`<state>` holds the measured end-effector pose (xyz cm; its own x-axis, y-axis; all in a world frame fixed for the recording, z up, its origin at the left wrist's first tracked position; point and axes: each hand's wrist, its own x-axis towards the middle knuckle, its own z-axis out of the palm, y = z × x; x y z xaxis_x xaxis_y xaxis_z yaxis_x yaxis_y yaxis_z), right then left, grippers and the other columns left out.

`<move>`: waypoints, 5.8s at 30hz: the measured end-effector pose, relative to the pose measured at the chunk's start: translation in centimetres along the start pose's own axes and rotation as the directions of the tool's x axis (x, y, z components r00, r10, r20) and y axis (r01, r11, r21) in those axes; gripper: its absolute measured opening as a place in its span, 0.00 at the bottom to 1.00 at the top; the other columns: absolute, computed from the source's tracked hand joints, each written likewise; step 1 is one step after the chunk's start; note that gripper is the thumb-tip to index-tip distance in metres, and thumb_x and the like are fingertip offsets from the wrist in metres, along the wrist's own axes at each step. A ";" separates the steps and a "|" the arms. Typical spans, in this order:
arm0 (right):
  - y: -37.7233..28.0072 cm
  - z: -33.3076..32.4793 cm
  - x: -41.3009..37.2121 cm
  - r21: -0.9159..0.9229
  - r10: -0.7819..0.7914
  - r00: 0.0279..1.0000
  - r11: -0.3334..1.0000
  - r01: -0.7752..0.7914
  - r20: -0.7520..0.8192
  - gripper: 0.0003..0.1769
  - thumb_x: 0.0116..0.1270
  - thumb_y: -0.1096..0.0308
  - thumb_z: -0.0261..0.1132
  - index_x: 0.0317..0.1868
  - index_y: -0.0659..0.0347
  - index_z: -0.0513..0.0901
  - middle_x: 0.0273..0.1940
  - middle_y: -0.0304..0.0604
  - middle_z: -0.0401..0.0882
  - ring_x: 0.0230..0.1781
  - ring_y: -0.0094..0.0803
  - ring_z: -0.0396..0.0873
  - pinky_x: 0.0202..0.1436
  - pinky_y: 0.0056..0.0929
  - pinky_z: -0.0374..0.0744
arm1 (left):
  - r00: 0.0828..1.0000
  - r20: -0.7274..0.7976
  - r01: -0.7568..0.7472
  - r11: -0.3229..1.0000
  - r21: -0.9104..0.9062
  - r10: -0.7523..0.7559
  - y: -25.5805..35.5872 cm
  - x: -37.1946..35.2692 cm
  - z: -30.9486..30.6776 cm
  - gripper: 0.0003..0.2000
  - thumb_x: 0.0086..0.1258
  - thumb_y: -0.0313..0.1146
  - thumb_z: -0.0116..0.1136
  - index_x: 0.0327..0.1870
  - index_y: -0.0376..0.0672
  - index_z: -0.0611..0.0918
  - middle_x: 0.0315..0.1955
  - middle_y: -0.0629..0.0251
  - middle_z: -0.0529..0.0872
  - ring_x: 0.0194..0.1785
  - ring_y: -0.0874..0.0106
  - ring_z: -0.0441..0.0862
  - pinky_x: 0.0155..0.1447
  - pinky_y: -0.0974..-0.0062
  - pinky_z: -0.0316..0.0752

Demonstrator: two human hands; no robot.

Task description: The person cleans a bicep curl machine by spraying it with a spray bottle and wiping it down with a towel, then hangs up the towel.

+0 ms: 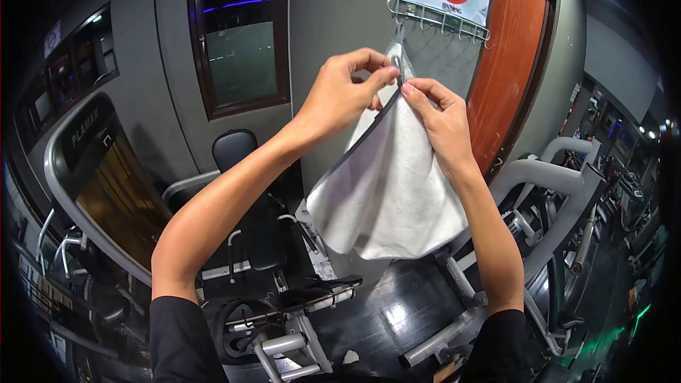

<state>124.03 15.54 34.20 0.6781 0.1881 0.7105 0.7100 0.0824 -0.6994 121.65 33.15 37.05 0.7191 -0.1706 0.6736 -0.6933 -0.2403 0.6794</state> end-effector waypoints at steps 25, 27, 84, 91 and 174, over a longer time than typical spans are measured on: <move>6.1 -2.3 14.8 0.187 0.039 0.976 0.982 0.002 -0.214 0.12 0.63 0.66 0.69 0.41 0.66 0.86 0.34 0.39 0.84 0.32 0.19 0.76 0.36 0.19 0.73 | 0.977 -0.205 0.136 0.911 0.388 -0.059 -4.1 15.3 1.7 0.17 0.70 0.42 0.55 0.47 0.35 0.82 0.32 0.60 0.84 0.34 0.75 0.81 0.43 0.75 0.73; 7.0 -2.4 15.4 0.166 0.069 0.969 0.986 -0.029 -0.235 0.12 0.62 0.66 0.69 0.40 0.66 0.86 0.34 0.40 0.84 0.33 0.20 0.77 0.38 0.20 0.73 | 0.967 -0.232 0.187 0.919 0.347 -0.109 -4.3 15.5 2.0 0.16 0.68 0.40 0.57 0.44 0.35 0.84 0.35 0.56 0.85 0.38 0.71 0.83 0.45 0.73 0.75; 11.1 31.8 -44.4 -0.396 0.567 0.155 0.721 -0.569 0.809 0.28 0.71 0.55 0.60 0.61 0.69 0.68 0.45 0.47 0.82 0.35 0.27 0.81 0.37 0.28 0.78 | -0.041 -0.849 0.941 0.266 -0.210 -0.528 -10.8 -63.2 -9.4 0.29 0.57 0.47 0.71 0.47 0.28 0.77 0.36 0.47 0.86 0.41 0.61 0.86 0.47 0.68 0.78; 10.5 31.7 -46.1 -0.277 0.576 0.126 0.560 -0.781 0.808 0.25 0.72 0.52 0.57 0.58 0.63 0.73 0.40 0.43 0.80 0.38 0.30 0.80 0.42 0.29 0.76 | -0.066 -0.761 0.851 0.362 -0.381 -0.645 -8.5 -61.0 -10.2 0.27 0.56 0.42 0.72 0.46 0.25 0.78 0.39 0.50 0.86 0.43 0.67 0.84 0.49 0.72 0.77; 3.8 39.5 -44.2 -0.014 -0.090 -0.140 0.795 -0.607 0.986 0.20 0.68 0.54 0.64 0.42 0.66 0.83 0.32 0.41 0.81 0.32 0.24 0.73 0.35 0.29 0.72 | 0.049 -0.917 -0.126 0.909 -0.398 -0.395 16.8 -64.9 -33.8 0.16 0.69 0.43 0.55 0.46 0.39 0.82 0.42 0.58 0.87 0.42 0.64 0.85 0.51 0.66 0.80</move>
<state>89.31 46.20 -2.93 -0.3461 0.9313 -0.1135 0.1554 -0.0624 -0.9859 61.77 72.51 14.55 0.2669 0.9632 0.0321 -0.7388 0.1831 0.6486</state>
